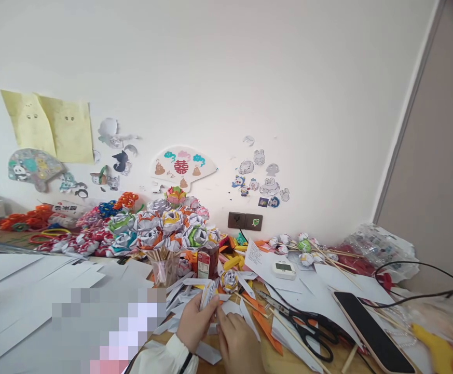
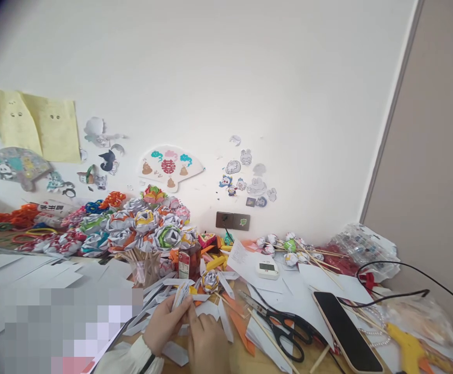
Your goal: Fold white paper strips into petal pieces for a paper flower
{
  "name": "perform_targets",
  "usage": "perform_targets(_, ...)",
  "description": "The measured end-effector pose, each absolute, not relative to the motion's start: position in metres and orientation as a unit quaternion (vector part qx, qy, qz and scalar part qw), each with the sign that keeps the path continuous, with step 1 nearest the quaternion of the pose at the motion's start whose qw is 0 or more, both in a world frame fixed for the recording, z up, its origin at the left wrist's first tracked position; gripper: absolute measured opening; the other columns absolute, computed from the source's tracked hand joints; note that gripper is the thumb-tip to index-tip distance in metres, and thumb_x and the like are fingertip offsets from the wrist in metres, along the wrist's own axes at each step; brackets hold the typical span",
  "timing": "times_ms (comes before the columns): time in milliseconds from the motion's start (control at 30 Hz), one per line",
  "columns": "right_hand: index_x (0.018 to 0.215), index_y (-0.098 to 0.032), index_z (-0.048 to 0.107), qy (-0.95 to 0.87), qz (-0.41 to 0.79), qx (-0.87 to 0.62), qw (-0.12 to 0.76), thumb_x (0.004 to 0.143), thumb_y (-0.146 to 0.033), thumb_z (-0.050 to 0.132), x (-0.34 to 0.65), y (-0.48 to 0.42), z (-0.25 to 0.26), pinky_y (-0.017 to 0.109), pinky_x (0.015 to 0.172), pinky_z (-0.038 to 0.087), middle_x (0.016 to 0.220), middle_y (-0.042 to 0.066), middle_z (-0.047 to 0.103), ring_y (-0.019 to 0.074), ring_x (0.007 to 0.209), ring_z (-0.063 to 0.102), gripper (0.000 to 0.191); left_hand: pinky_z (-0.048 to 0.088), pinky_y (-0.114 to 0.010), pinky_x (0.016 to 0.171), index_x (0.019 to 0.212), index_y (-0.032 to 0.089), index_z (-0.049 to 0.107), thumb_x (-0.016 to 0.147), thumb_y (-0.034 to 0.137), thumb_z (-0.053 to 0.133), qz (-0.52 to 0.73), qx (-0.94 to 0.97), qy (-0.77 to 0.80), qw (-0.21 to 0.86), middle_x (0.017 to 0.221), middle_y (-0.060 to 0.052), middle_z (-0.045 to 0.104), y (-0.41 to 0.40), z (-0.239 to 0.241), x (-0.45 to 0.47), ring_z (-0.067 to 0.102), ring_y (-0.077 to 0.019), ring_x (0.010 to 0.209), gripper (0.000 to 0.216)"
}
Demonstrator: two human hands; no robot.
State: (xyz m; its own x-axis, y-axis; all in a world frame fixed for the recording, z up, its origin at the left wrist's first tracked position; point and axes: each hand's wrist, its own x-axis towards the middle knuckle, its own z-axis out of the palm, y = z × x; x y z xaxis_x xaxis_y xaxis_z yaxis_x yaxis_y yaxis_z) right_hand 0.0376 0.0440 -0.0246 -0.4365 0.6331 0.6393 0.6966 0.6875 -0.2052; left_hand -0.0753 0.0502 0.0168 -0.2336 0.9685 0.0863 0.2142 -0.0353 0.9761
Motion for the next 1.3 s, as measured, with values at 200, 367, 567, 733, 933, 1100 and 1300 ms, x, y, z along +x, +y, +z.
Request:
perform_targets(200, 0.112, -0.020, 0.043, -0.849, 0.009, -0.417, 0.326, 0.072, -0.023, 0.052, 0.036, 0.032, -0.016, 0.032, 0.064, 0.042, 0.087, 0.007, 0.059, 0.0226, 0.077, 0.053, 0.041, 0.040, -0.025, 0.051, 0.058, 0.019, 0.049, 0.065, 0.035, 0.047, 0.527, 0.522, 0.627, 0.237, 0.045, 0.005, 0.050, 0.051, 0.028, -0.096, 0.051, -0.0151, 0.048, 0.017)
perform_targets(367, 0.080, -0.020, 0.059, -0.888, -0.024, -0.394, 0.237, 0.059, -0.038, 0.063, 0.028, 0.029, -0.019, 0.035, 0.062, 0.043, 0.082, 0.007, 0.060, 0.0263, 0.076, 0.054, 0.028, 0.041, -0.025, 0.057, 0.064, 0.018, 0.055, 0.065, 0.037, 0.048, 0.544, 0.502, 0.646, 0.189, 0.053, 0.002, 0.059, 0.054, 0.034, -0.108, 0.057, -0.0193, 0.064, 0.020)
perform_targets(567, 0.072, -0.017, 0.060, -0.877, -0.099, -0.419, 0.213, 0.066, -0.012, 0.056, 0.024, 0.042, -0.032, 0.027, 0.051, 0.043, 0.072, 0.007, 0.062, 0.0230, 0.067, 0.058, 0.008, 0.039, -0.023, 0.043, 0.064, 0.018, 0.056, 0.065, 0.040, 0.047, 0.546, 0.494, 0.648, 0.192, 0.039, 0.004, 0.054, 0.055, 0.029, -0.109, 0.056, -0.0173, 0.048, 0.024)
perform_targets(733, 0.096, -0.018, 0.051, -0.863, -0.162, -0.439, 0.188, 0.069, -0.003, 0.048, 0.023, 0.046, -0.031, 0.031, 0.051, 0.044, 0.069, 0.007, 0.062, 0.0222, 0.059, 0.059, 0.031, 0.037, -0.022, 0.040, 0.061, 0.019, 0.056, 0.065, 0.044, 0.048, 0.543, 0.492, 0.648, 0.206, 0.038, 0.004, 0.053, 0.058, 0.026, -0.113, 0.054, -0.0162, 0.043, 0.026)
perform_targets(933, 0.096, -0.015, 0.050, -0.863, -0.173, -0.450, 0.150, 0.068, -0.001, 0.047, 0.017, 0.045, -0.033, 0.032, 0.047, 0.045, 0.069, 0.011, 0.062, 0.0245, 0.059, 0.060, 0.031, 0.035, -0.022, 0.039, 0.063, 0.020, 0.055, 0.065, 0.045, 0.047, 0.535, 0.497, 0.644, 0.228, 0.036, 0.005, 0.051, 0.058, 0.027, -0.112, 0.052, -0.0157, 0.042, 0.027)
perform_targets(1100, 0.089, -0.015, 0.053, -0.843, -0.052, -0.495, 0.203, 0.072, 0.001, 0.038, 0.032, 0.053, -0.026, 0.029, 0.051, 0.045, 0.074, 0.011, 0.065, 0.0235, 0.063, 0.062, 0.028, 0.030, -0.021, 0.034, 0.055, 0.021, 0.047, 0.062, 0.046, 0.049, 0.543, 0.482, 0.618, 0.302, 0.032, 0.009, 0.041, 0.056, 0.029, -0.107, 0.044, -0.0120, 0.033, 0.026)
perform_targets(1300, 0.086, -0.017, 0.051, -0.764, 0.128, -0.481, 0.410, 0.082, -0.014, 0.031, 0.046, 0.054, -0.018, 0.023, 0.055, 0.044, 0.071, 0.006, 0.063, 0.0179, 0.064, 0.060, 0.021, 0.016, -0.018, 0.027, 0.051, 0.022, 0.038, 0.064, 0.044, 0.049, 0.501, 0.477, 0.551, 0.467, 0.032, 0.011, 0.035, 0.053, 0.019, -0.082, 0.020, -0.0038, 0.023, 0.028)
